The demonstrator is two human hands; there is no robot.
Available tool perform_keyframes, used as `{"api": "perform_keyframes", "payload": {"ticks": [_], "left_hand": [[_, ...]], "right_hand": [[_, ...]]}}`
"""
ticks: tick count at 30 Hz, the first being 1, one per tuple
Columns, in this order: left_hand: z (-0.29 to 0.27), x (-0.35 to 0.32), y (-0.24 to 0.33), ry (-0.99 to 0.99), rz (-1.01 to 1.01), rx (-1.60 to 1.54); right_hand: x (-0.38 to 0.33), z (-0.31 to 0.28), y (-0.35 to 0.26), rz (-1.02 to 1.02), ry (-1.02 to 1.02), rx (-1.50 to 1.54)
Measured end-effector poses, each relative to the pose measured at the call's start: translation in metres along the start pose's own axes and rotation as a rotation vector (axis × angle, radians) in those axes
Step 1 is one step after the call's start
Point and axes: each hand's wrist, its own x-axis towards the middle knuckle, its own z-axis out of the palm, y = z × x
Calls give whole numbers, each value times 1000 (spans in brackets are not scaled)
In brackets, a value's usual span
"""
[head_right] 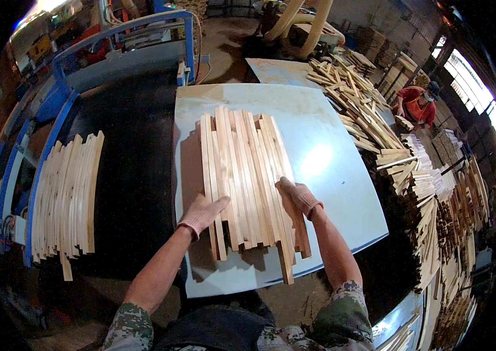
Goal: The person organizes wooden slats on a table, aligns them by hand, and carries bundles of slats to a conveyor belt or other workspaces.
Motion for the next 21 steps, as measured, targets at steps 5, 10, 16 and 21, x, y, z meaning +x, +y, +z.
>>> {"api": "perform_keyframes", "payload": {"ticks": [5, 10, 16, 21], "left_hand": [[9, 4, 35, -102, 12, -41], [41, 14, 80, 77, -21, 391], [59, 41, 96, 14, 88, -48], [37, 37, 96, -37, 6, -362]], "right_hand": [[-10, -31, -14, -144, 102, -48], [4, -76, -16, -91, 105, -177], [29, -105, -23, -106, 53, -144], [19, -88, -55, -57, 34, 8]]}}
